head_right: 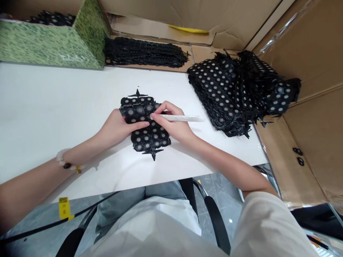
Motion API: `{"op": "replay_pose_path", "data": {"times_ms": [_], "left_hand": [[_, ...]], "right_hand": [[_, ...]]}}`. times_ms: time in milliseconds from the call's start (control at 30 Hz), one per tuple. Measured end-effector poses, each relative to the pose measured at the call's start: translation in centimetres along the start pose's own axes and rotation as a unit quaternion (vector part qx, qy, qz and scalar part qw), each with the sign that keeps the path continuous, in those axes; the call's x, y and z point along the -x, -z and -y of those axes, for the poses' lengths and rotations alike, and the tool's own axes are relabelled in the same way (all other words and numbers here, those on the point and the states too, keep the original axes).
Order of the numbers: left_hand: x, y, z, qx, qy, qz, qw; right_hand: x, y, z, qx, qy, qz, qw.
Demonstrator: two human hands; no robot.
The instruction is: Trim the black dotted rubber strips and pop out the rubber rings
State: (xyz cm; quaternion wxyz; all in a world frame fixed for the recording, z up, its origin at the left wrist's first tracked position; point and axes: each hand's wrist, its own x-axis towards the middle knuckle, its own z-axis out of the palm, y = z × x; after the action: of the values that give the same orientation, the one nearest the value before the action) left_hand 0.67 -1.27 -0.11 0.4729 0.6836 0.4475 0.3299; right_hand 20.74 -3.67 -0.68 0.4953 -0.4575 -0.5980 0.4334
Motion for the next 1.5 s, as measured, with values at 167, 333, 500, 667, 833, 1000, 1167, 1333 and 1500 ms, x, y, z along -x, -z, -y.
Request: {"op": "replay_pose_path", "data": {"times_ms": [167, 333, 500, 667, 833, 1000, 1167, 1333, 1500], "left_hand": [[0.1, -0.1, 0.2, -0.049, 0.008, -0.003, 0.999], [0.2, -0.4, 0.5, -0.091, -0.015, -0.011, 0.996], [0.4, -0.4, 0.8, -0.127, -0.031, -0.006, 0.991], [0.4, -0.3, 0.6, -0.136, -0.032, 0.001, 0.990], [-0.2, 0.1, 0.6, -0.091, -0.002, -0.007, 0.996], [-0.8, 0.6, 1.2, -0.027, 0.037, -0.013, 0.999], [-0.9, 0.6, 1.2, -0.010, 0.009, 0.022, 1.000], [-0.8, 0.6, 1.2, -0.015, 0.007, 0.049, 0.999], [-0.5, 0.2, 0.9, -0.033, -0.009, 0.041, 0.999]], "right_hand": [[0.4, 0.0, 0.2, 0.055, 0.016, -0.001, 0.998], [0.8, -0.3, 0.2, 0.133, 0.053, -0.021, 0.990], [0.8, -0.6, -0.1, 0.146, 0.074, -0.025, 0.986], [0.6, -0.8, -0.3, 0.142, 0.070, -0.038, 0.987], [0.1, 0.0, -0.3, 0.099, 0.024, -0.056, 0.993], [-1.2, 2.6, 0.8, 0.127, -0.009, -0.025, 0.992], [-1.0, 3.1, 1.6, 0.187, 0.079, -0.073, 0.976], [-0.1, 2.4, 2.0, 0.221, 0.197, -0.109, 0.949], [-0.2, 2.7, 2.4, 0.181, 0.232, -0.098, 0.951]]}}
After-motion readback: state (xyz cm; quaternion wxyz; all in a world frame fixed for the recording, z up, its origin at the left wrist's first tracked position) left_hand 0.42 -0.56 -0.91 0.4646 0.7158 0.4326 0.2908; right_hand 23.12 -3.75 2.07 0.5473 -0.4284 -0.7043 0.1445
